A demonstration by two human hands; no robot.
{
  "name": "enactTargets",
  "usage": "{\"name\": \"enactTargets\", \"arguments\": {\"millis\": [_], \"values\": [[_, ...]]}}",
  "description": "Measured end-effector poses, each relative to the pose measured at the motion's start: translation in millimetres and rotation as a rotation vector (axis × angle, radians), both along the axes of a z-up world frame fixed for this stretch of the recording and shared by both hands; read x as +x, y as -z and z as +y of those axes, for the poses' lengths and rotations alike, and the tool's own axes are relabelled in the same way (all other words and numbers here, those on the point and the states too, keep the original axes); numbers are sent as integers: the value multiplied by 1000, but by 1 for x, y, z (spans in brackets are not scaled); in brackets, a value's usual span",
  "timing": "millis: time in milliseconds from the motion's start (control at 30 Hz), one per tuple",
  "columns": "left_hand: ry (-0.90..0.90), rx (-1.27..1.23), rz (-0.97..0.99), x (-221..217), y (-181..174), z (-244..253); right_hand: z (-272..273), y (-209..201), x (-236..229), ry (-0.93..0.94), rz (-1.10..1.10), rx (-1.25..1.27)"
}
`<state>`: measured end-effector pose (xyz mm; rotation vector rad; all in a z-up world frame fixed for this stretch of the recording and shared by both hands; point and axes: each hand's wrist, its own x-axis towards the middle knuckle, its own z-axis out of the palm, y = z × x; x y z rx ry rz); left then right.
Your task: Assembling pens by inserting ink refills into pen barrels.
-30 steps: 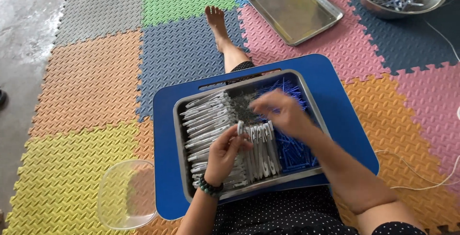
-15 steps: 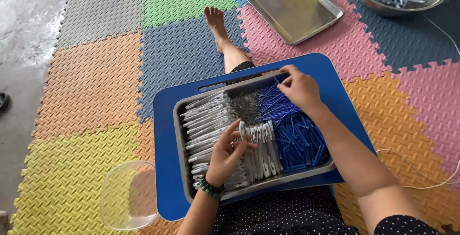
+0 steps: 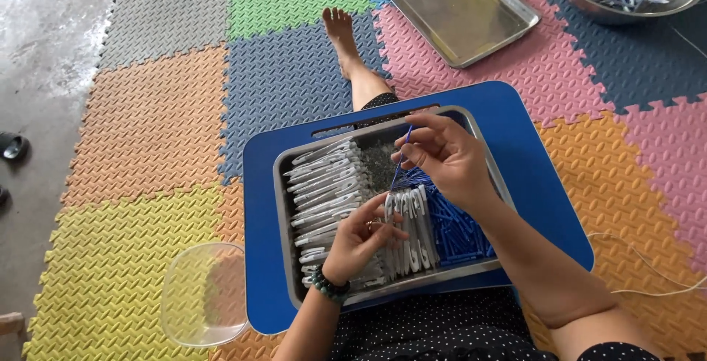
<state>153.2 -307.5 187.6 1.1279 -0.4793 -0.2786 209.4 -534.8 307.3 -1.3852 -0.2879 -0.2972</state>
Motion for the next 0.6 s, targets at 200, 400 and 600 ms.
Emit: {"name": "enactTargets", "arguments": {"millis": [200,400,600], "values": [[-2,-41,14,0,3,-2,-2,4,-4,-94,62,-85],[-46,-37,-2,1,-1,0,-32,0,-21,-161,-17,-569],[-77,-74,36,3,0,-3,-76,91,-36,-97,-37,-1411]]}}
